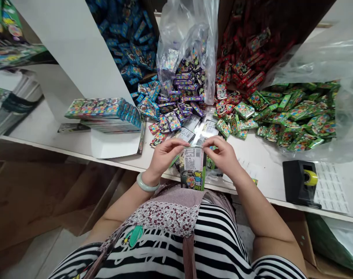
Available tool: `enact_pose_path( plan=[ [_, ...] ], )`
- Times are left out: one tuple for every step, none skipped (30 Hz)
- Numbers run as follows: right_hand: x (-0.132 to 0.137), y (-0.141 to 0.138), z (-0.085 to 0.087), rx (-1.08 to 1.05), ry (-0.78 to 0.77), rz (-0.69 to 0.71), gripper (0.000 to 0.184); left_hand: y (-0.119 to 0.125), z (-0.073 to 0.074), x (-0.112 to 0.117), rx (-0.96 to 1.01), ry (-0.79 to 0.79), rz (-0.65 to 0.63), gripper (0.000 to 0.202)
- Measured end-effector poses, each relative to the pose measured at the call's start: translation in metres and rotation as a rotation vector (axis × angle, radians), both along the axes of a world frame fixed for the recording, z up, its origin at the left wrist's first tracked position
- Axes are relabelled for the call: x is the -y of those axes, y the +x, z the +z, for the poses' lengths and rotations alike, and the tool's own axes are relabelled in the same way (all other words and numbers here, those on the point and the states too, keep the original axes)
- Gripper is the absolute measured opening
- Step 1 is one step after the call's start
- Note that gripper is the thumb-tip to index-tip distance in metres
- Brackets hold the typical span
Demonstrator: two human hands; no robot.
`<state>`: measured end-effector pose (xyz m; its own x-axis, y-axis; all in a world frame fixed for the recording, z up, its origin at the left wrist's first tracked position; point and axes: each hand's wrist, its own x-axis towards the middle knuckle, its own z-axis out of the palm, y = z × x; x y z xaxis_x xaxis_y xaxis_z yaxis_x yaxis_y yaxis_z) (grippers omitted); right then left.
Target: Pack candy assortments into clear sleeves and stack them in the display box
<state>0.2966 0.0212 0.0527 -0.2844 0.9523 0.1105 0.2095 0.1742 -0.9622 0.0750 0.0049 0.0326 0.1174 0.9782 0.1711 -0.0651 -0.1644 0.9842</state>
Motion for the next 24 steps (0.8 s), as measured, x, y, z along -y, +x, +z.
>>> enact_pose_path(
  plan=[
    [0.002, 0.000, 0.002, 0.034, 0.055, 0.014, 0.016, 0.000, 0.002, 0.001, -0.004, 0.023, -0.010, 0.015],
    [0.003, -0.001, 0.005, 0.057, 0.096, 0.033, 0.016, 0.000, 0.004, 0.002, -0.001, 0.037, -0.018, 0.016],
    [0.003, -0.003, 0.008, 0.069, 0.114, 0.050, 0.017, 0.001, 0.006, 0.002, 0.004, 0.038, -0.023, 0.017],
    [0.003, -0.004, 0.010, 0.071, 0.106, 0.056, 0.018, 0.002, 0.008, 0.002, 0.005, 0.024, -0.020, 0.018],
    [0.002, -0.006, 0.012, 0.068, 0.076, 0.051, 0.020, 0.003, 0.010, 0.001, 0.000, 0.003, -0.007, 0.018],
    [0.000, -0.008, 0.014, 0.059, 0.034, 0.040, 0.022, 0.005, 0.011, 0.000, -0.010, -0.017, 0.012, 0.018],
    [-0.002, -0.009, 0.014, 0.049, -0.016, 0.031, 0.024, 0.006, 0.013, -0.002, -0.019, -0.035, 0.030, 0.017],
    [-0.005, -0.011, 0.015, 0.041, -0.064, 0.032, 0.026, 0.006, 0.013, -0.004, -0.027, -0.046, 0.045, 0.016],
    [-0.008, -0.012, 0.015, 0.040, -0.103, 0.043, 0.027, 0.006, 0.014, -0.006, -0.036, -0.051, 0.053, 0.016],
    [-0.010, -0.013, 0.014, 0.048, -0.127, 0.059, 0.027, 0.006, 0.014, -0.008, -0.045, -0.048, 0.054, 0.016],
    [-0.012, -0.013, 0.014, 0.063, -0.138, 0.072, 0.027, 0.005, 0.014, -0.009, -0.055, -0.041, 0.045, 0.016],
    [-0.013, -0.013, 0.015, 0.083, -0.139, 0.083, 0.026, 0.003, 0.014, -0.009, -0.063, -0.032, 0.027, 0.017],
    [-0.013, -0.013, 0.015, 0.102, -0.131, 0.096, 0.026, 0.001, 0.014, -0.009, -0.067, -0.020, 0.003, 0.019],
    [-0.012, -0.012, 0.016, 0.115, -0.113, 0.109, 0.025, -0.002, 0.014, -0.008, -0.071, -0.005, -0.025, 0.020],
    [-0.010, -0.011, 0.017, 0.122, -0.084, 0.125, 0.024, -0.005, 0.013, -0.007, -0.074, 0.010, -0.055, 0.021],
    [-0.008, -0.010, 0.018, 0.125, -0.047, 0.146, 0.022, -0.008, 0.013, -0.005, -0.073, 0.025, -0.084, 0.022],
    [-0.005, -0.009, 0.018, 0.127, -0.003, 0.169, 0.019, -0.011, 0.011, -0.003, -0.070, 0.036, -0.109, 0.022],
    [-0.003, -0.009, 0.018, 0.131, 0.047, 0.188, 0.015, -0.013, 0.010, -0.001, -0.066, 0.044, -0.128, 0.021],
    [0.000, -0.008, 0.016, 0.135, 0.096, 0.195, 0.012, -0.014, 0.008, 0.000, -0.060, 0.045, -0.139, 0.020],
    [0.002, -0.008, 0.014, 0.138, 0.140, 0.187, 0.009, -0.015, 0.005, 0.002, -0.054, 0.042, -0.139, 0.019],
    [0.004, -0.008, 0.011, 0.140, 0.176, 0.166, 0.007, -0.015, 0.003, 0.003, -0.050, 0.037, -0.131, 0.019],
    [0.005, -0.009, 0.007, 0.144, 0.203, 0.140, 0.006, -0.014, 0.001, 0.004, -0.047, 0.028, -0.115, 0.019],
    [0.006, -0.009, 0.003, 0.148, 0.220, 0.112, 0.006, -0.013, -0.001, 0.004, -0.043, 0.018, -0.097, 0.018],
    [0.006, -0.010, -0.001, 0.152, 0.226, 0.088, 0.006, -0.011, -0.003, 0.004, -0.037, 0.011, -0.081, 0.019]
  ],
)
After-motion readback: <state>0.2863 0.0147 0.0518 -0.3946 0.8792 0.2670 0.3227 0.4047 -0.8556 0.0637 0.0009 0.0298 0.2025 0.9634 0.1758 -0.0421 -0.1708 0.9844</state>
